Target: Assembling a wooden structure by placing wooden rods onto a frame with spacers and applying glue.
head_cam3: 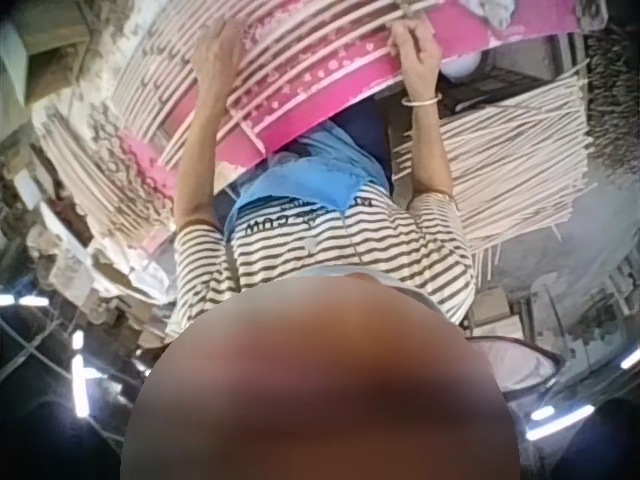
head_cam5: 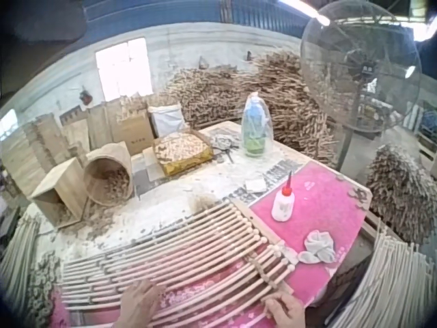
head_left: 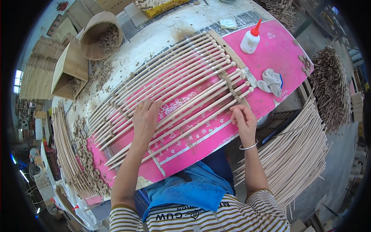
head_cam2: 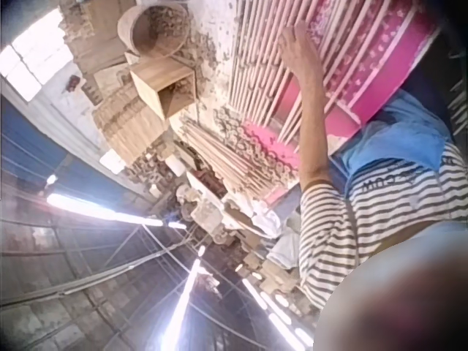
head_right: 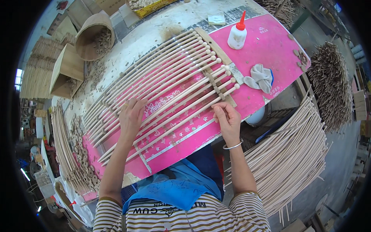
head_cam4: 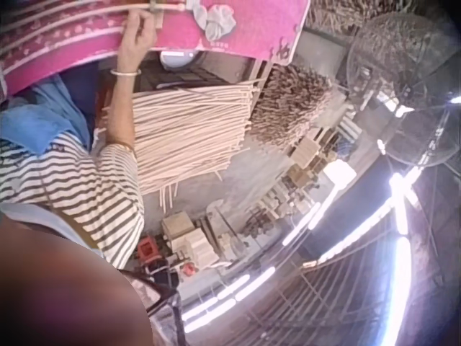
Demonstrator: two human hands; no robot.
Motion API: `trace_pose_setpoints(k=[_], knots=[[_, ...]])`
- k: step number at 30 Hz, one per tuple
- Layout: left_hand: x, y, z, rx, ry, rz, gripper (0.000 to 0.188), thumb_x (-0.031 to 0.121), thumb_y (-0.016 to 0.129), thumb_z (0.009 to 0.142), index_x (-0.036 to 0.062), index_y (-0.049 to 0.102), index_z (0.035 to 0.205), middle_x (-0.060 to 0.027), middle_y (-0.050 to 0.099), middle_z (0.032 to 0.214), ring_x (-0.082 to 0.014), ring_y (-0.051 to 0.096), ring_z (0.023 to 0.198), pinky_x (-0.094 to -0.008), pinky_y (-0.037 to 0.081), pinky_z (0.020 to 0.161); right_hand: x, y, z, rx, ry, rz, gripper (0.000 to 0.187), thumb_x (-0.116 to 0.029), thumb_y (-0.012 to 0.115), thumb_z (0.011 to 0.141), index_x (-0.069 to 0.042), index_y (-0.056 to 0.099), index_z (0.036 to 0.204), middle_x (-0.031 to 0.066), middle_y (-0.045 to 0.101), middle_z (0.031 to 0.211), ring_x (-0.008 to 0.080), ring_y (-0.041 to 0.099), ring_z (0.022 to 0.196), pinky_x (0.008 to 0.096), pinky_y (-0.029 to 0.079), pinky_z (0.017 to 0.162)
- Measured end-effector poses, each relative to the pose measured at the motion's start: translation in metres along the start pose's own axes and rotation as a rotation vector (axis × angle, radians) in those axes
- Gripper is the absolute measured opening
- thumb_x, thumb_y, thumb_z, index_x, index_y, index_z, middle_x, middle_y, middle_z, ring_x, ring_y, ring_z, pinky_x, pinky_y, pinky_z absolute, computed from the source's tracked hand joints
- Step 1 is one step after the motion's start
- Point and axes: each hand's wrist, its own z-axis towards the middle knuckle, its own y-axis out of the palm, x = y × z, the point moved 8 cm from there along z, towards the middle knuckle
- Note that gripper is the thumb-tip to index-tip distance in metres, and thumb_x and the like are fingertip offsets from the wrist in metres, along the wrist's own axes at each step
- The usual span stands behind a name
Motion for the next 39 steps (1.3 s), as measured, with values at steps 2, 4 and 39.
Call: trace_pose_setpoints(k=[2, 4, 39], knots=[[0.000, 0.000, 0.002, 0.018, 0.010, 0.009, 0.023, 0.006, 0.070, 0.090, 0.0108, 0.072, 0.112, -0.0074, 0.065, 0.102, -0.0300, 0.064, 0.097, -0.0425, 0.051, 0.082, -0.002, 0.000, 0.000, 0.007, 0.016, -0.037, 0.018, -0.017, 0.063, 0.105, -0.001, 0.070, 0.106, -0.0024, 0.064, 0.083, 0.0023, 0.054, 0.069, 0.0182, 0.044, 0.062], [0.002, -0.008, 0.004, 0.009, 0.010, -0.025, 0.023, 0.006, 0.070, 0.090, 0.0114, 0.072, 0.112, -0.0074, 0.064, 0.099, -0.0293, 0.063, 0.094, -0.0418, 0.051, 0.078, -0.010, 0.006, -0.003, -0.013, -0.012, -0.050, 0.018, -0.016, 0.063, 0.105, 0.000, 0.071, 0.107, -0.0023, 0.064, 0.082, 0.0024, 0.054, 0.069, 0.0182, 0.044, 0.061], [0.039, -0.086, -0.115, -0.066, -0.309, -0.609, 0.019, 0.013, 0.068, 0.096, 0.0016, 0.069, 0.110, -0.0162, 0.068, 0.097, -0.0361, 0.068, 0.087, -0.0422, 0.053, 0.073, -0.017, 0.205, -0.086, -0.622, 0.311, 0.305, 0.032, -0.018, 0.069, 0.100, -0.005, 0.067, 0.130, -0.0003, 0.066, 0.096, 0.0075, 0.064, 0.087, 0.0227, 0.054, 0.071]])
